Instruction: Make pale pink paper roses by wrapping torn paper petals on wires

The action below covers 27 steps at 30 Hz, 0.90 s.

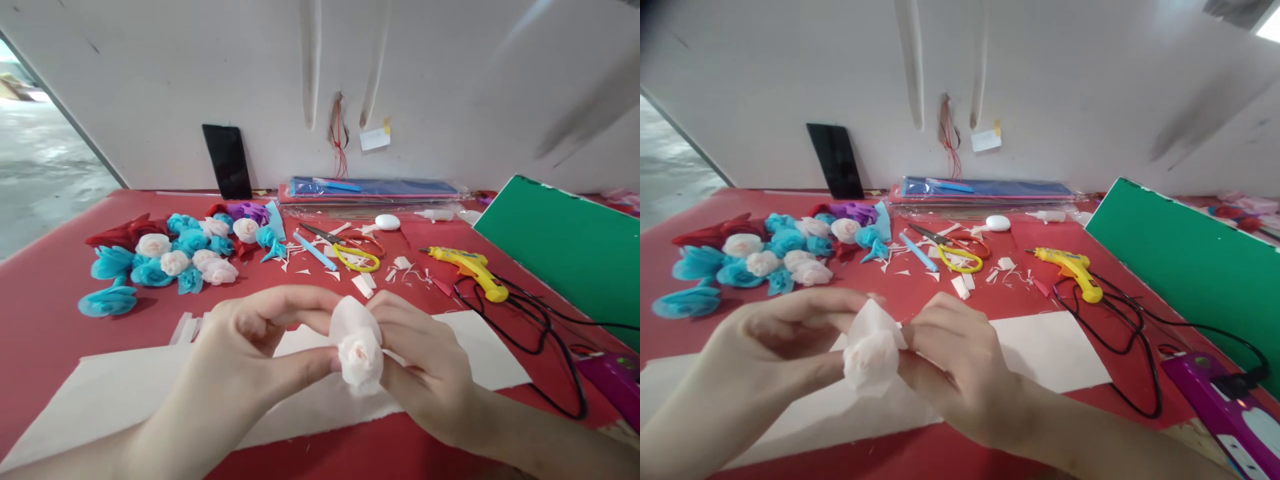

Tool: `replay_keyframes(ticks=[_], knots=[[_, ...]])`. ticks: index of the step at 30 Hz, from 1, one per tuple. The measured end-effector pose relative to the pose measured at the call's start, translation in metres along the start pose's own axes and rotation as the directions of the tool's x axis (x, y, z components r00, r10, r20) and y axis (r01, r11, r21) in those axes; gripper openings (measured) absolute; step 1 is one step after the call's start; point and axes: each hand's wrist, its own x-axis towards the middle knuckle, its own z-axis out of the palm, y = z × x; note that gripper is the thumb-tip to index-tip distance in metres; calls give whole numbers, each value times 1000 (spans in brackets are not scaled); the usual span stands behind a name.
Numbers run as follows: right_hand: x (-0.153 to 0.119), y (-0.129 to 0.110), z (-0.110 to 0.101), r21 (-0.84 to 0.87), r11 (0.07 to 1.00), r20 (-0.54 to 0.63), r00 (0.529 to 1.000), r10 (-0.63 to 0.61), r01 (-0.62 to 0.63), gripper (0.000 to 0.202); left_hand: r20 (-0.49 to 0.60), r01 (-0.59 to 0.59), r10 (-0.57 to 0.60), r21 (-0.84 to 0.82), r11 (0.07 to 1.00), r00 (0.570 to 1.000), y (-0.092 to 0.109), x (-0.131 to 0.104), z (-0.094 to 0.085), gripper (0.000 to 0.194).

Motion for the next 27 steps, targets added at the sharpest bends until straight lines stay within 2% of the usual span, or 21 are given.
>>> replay_keyframes(ticks=[4, 9, 17, 22, 27], knots=[[1, -1, -4, -35, 996, 15, 996, -86, 87, 32, 54, -43, 42, 14, 999, 998, 1, -2, -2, 52], [2, -4, -9, -112, 974, 48, 980, -191, 196, 31, 84, -90, 85, 57, 994, 993, 1, -7, -4, 45], [4, -7, -10, -141, 961, 39, 971, -236, 239, 32, 142, -116, 111, 30, 993, 984, 3, -6, -4, 39], [7, -7, -10, -108, 971, 35, 977, -210, 212, 28, 100, -24, 24, 0, 1000, 995, 4, -6, -2, 32], [6, -6, -8, -84, 981, 25, 985, -173, 175, 29, 76, 52, -48, -48, 997, 996, 4, -7, -1, 36]])
